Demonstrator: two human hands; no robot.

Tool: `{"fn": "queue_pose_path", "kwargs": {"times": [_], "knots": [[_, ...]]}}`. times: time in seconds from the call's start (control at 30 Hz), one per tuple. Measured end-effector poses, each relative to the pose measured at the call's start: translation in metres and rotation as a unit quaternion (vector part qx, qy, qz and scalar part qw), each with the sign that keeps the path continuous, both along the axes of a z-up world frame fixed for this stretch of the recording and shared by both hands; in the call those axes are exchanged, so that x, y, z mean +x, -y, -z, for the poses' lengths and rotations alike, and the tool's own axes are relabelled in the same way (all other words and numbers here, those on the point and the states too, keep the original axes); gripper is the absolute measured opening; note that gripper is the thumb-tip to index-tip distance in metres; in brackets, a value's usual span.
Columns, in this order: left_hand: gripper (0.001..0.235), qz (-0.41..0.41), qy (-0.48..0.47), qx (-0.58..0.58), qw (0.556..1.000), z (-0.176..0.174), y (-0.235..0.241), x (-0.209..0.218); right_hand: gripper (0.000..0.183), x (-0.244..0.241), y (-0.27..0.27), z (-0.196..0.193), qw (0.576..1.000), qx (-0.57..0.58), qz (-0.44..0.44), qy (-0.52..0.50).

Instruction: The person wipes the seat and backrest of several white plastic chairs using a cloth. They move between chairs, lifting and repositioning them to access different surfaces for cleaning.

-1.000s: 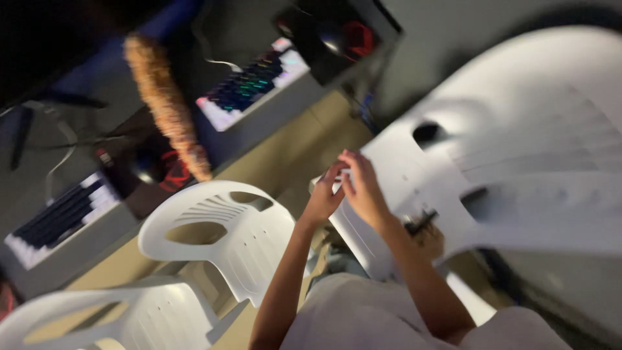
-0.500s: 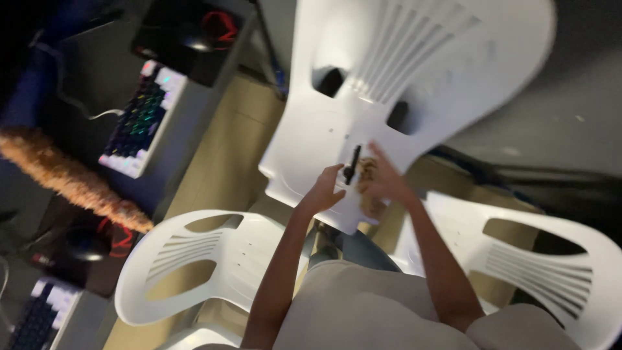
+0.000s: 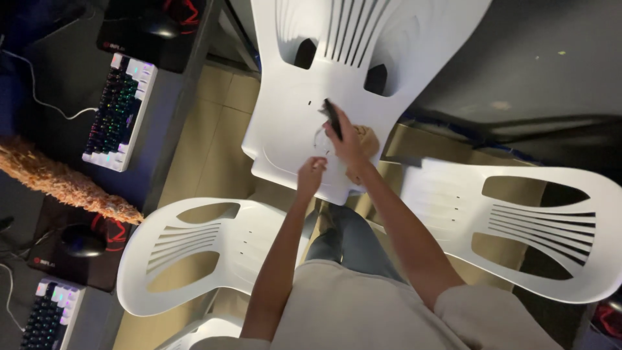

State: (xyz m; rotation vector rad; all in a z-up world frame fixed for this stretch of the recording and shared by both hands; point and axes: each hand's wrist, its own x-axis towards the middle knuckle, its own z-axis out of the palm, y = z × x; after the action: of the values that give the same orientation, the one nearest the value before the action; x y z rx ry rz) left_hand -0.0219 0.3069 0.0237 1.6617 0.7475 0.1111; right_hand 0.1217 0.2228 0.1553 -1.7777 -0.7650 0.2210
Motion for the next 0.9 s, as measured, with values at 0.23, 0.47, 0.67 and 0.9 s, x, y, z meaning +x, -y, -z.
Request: {"fn": "queue_pose_path", "kwargs": {"times": [0.23,0.47,0.67,0.9], "knots": [[0.036,-0.012,0.131,0.103,0.986,0.014,0.032,0.052,0.050,0.002,0.073,-0.078,0.947,0.269,0.083,-0.156],[0.045,0.055,-0.074,0.160,0.983,0.063,0.012,0.103,0.050,0.004,0.144,-0.050,0.927,0.257,0.110,-0.251],[0.035,-0.059,0.060,0.013,0.996,-0.001,-0.003,0.117,0.037,-0.032,0.170,-0.049,0.986,0.005,0.106,-0.132],[0.025,0.010,0.241,0.131,0.961,-0.209,-0.023,0.101,0.053,-0.054,0.147,-0.117,0.971,-0.059,0.031,0.231]]}}
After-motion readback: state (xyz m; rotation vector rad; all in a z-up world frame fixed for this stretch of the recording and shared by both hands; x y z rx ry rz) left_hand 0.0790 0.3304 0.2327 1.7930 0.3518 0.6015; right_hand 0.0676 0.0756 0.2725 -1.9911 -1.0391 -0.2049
